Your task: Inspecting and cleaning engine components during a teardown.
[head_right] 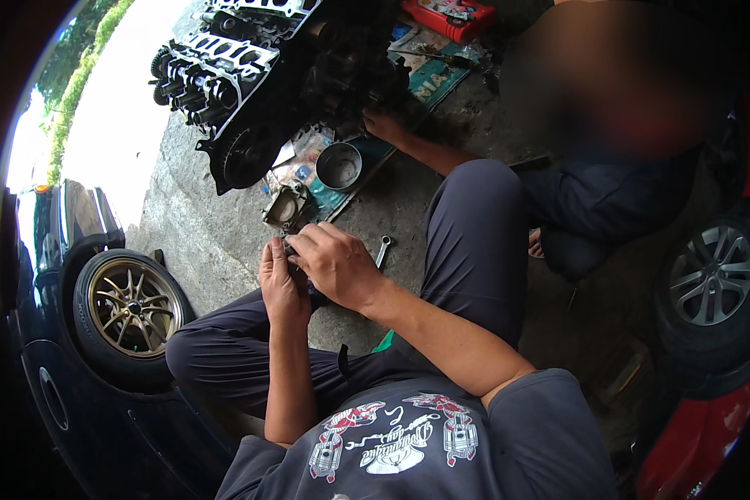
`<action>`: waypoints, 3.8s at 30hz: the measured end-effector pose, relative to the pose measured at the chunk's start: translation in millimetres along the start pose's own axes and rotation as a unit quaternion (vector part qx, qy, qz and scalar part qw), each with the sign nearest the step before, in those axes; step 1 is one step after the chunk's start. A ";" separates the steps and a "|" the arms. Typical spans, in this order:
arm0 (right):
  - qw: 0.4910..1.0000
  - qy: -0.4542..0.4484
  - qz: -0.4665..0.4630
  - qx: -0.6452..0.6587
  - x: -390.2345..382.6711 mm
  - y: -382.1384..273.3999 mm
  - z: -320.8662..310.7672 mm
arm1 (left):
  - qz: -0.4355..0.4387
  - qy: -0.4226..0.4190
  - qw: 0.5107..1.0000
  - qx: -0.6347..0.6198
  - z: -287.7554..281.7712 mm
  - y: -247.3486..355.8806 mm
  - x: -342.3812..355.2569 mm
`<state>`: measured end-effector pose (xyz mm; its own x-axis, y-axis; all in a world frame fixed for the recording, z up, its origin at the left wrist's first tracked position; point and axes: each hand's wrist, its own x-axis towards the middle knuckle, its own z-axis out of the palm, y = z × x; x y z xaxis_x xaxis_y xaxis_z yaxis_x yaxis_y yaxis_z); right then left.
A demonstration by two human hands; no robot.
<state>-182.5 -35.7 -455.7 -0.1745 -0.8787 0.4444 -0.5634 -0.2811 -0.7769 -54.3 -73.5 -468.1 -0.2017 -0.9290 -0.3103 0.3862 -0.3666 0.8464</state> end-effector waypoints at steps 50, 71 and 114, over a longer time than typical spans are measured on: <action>0.862 -0.455 0.107 -0.195 99.0 79.0 -91.0 | -0.252 0.006 0.784 0.567 -145.8 -185.8 142.4; 0.921 -0.324 0.120 -0.178 98.9 81.7 -120.6 | -0.183 0.006 0.836 0.518 -164.7 -224.4 152.3; 0.924 -0.320 0.139 -0.158 96.5 90.0 -125.9 | -0.255 0.082 0.749 0.606 -227.3 -235.3 123.3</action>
<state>-351.8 -97.2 -426.6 0.1080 -0.9767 -0.1856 -0.7943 0.0275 -0.6069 34.5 -113.3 -803.9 0.1063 -0.7142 -0.6918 -0.8246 -0.4522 0.3401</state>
